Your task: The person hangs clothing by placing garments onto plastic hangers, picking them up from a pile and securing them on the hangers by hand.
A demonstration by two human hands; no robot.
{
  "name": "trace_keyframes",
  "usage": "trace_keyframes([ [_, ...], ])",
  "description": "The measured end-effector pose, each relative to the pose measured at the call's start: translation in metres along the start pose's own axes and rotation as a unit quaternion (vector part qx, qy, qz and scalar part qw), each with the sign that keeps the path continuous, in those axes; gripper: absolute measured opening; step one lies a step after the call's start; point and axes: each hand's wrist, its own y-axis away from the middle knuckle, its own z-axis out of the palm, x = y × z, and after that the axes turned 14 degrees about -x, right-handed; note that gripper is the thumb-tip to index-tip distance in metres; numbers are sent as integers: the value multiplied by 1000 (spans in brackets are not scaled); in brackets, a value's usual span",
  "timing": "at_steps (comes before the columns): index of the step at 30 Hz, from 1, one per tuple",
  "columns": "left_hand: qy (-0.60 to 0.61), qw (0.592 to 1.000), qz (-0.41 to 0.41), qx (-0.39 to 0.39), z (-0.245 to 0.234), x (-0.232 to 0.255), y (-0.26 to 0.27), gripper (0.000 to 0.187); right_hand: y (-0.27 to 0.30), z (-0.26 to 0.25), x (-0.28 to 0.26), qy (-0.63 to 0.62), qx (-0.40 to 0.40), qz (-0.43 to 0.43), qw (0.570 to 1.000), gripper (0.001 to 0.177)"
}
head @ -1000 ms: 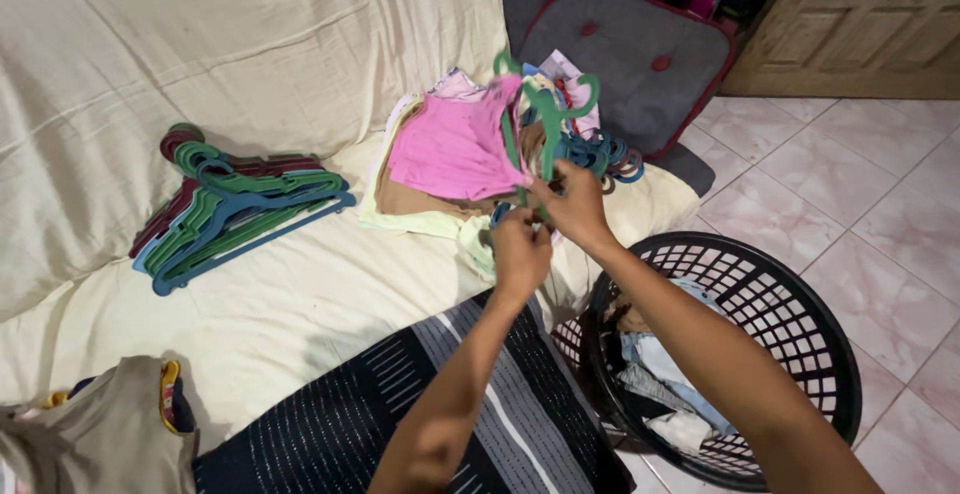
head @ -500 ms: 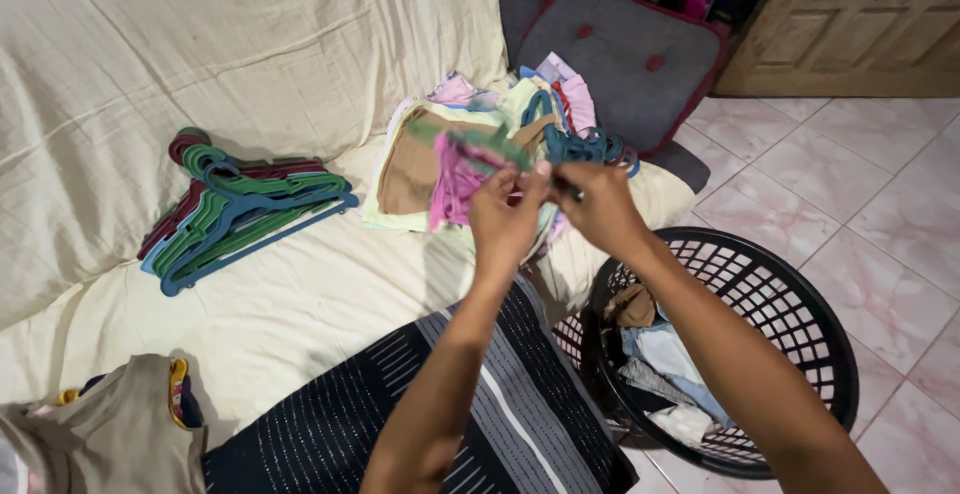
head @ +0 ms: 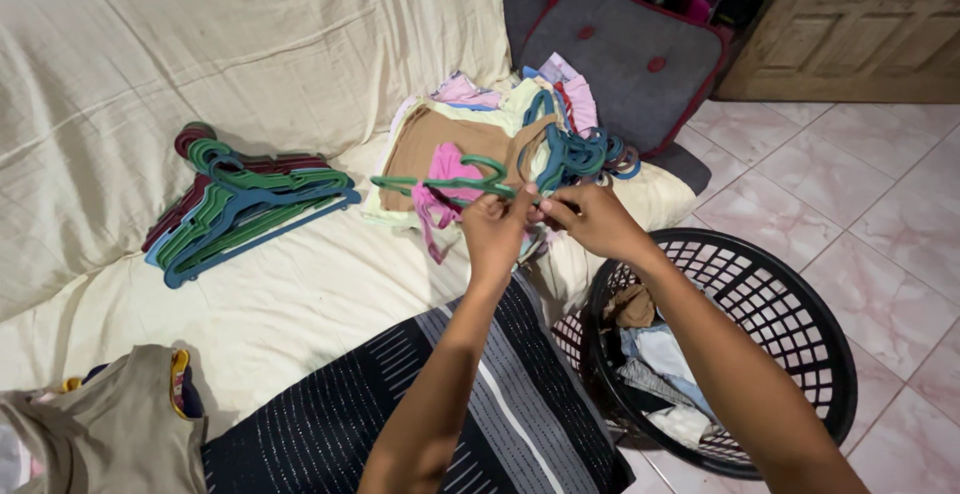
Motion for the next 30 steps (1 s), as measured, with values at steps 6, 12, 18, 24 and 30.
trace_keyframes([
  [6, -5, 999, 39, -28, 3, -15, 7, 17, -4, 16, 32, -210, 36, -63, 975, 17],
  [12, -43, 996, 74, 26, -12, -28, 3, 19, -6, 16, 62, -253, 98, 64, 960, 23],
  [18, 20, 995, 63, 70, -20, -26, 1, 17, -7, 22, 68, -279, 131, 49, 950, 25],
  [24, -70, 990, 84, 89, -8, -32, 1, 14, -4, 45, 34, -213, 159, -40, 963, 18],
  [30, -71, 991, 61, 92, -8, -32, 4, 11, -6, 49, 45, -475, 87, -71, 873, 17],
])
